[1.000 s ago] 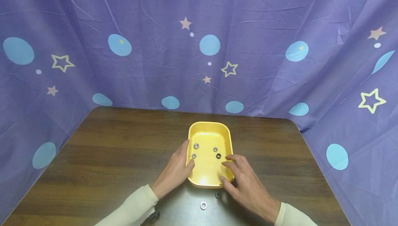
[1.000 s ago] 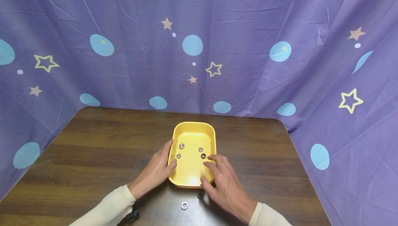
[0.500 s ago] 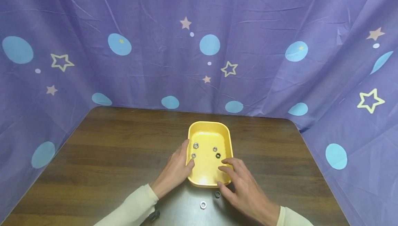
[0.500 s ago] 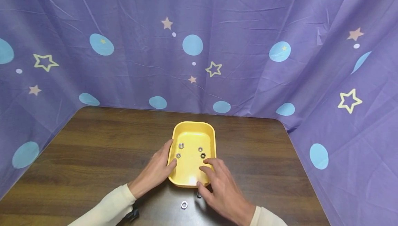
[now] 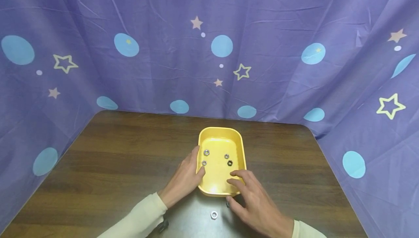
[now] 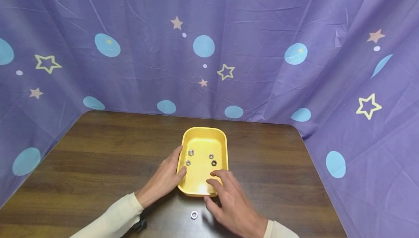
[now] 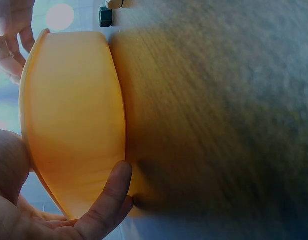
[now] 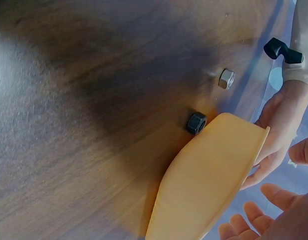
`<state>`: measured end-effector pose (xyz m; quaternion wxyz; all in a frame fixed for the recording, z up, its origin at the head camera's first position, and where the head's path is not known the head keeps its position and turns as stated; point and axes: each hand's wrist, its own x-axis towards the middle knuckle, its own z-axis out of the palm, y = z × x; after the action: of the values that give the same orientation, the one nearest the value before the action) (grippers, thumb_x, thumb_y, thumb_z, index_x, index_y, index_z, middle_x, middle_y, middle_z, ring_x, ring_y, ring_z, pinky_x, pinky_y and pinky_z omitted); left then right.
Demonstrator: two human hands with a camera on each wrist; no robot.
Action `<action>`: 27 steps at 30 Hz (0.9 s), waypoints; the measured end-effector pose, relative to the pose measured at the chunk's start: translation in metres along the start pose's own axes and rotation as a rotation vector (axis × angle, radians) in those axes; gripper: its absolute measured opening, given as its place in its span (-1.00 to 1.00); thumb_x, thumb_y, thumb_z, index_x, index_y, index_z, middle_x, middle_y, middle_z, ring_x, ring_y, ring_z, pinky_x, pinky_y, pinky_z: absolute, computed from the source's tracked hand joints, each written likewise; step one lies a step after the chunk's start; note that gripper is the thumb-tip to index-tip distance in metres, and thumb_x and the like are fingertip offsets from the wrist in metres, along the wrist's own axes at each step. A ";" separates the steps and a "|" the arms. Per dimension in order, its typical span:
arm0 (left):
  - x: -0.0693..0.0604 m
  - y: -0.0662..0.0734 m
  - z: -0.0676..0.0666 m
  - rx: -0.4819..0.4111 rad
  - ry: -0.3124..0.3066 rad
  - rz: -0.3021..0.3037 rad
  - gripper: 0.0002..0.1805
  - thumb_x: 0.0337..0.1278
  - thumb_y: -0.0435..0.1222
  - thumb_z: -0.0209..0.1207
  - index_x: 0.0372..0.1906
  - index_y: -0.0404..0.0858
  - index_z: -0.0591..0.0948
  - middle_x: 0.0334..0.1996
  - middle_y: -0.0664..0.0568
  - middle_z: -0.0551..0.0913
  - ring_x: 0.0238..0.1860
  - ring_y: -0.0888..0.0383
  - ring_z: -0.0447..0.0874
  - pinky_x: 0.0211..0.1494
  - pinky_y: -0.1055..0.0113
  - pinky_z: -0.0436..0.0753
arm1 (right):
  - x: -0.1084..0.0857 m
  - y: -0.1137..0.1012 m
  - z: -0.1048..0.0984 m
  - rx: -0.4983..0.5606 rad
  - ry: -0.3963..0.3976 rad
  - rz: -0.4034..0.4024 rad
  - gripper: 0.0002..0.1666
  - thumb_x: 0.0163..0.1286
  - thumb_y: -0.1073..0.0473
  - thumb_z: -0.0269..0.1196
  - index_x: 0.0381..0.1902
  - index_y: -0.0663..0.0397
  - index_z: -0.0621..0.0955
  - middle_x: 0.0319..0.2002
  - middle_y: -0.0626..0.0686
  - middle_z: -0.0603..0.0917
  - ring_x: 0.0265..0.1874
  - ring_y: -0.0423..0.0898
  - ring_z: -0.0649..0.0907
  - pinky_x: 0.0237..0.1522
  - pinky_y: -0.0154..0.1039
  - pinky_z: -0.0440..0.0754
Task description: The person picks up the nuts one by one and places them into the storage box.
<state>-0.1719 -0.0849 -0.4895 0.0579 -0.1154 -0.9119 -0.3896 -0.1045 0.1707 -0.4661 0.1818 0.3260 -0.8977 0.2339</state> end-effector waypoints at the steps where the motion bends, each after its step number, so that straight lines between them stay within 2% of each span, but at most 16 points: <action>1: 0.000 0.000 0.000 0.000 0.000 0.000 -0.17 0.37 -0.38 0.28 0.65 -0.48 0.25 0.39 -0.41 0.58 0.29 -0.26 0.67 0.36 -0.18 0.66 | 0.000 -0.001 0.000 0.001 -0.001 -0.007 -0.55 0.28 0.05 0.55 0.10 -0.01 0.75 0.27 -0.05 0.62 0.26 -0.08 0.61 0.21 -0.01 0.71; 14: -0.001 -0.001 0.000 0.011 0.003 0.009 -0.18 0.36 -0.39 0.29 0.64 -0.46 0.26 0.36 -0.40 0.60 0.23 -0.25 0.71 0.30 -0.17 0.71 | -0.004 -0.010 0.004 0.003 -0.007 -0.058 -0.51 0.25 0.08 0.56 0.14 -0.02 0.74 0.30 -0.04 0.61 0.26 -0.06 0.61 0.18 0.01 0.72; 21: -0.001 0.001 0.000 -0.008 0.001 0.004 -0.17 0.38 -0.38 0.29 0.65 -0.47 0.25 0.36 -0.40 0.59 0.25 -0.24 0.70 0.32 -0.15 0.69 | -0.008 -0.015 0.009 -0.011 -0.020 -0.084 -0.51 0.24 0.06 0.58 0.12 0.01 0.76 0.25 -0.04 0.63 0.19 -0.10 0.62 0.12 -0.08 0.72; 27: -0.001 0.001 0.000 -0.001 -0.005 -0.003 -0.17 0.37 -0.38 0.30 0.65 -0.46 0.25 0.36 -0.39 0.60 0.25 -0.22 0.69 0.32 -0.16 0.69 | -0.013 -0.014 0.012 0.004 0.005 -0.136 -0.52 0.20 0.08 0.57 0.09 -0.02 0.76 0.21 -0.01 0.65 0.15 -0.10 0.63 0.10 -0.12 0.71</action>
<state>-0.1702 -0.0846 -0.4887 0.0550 -0.1150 -0.9120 -0.3899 -0.0880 0.1613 -0.4782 0.1988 0.3860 -0.8726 0.2238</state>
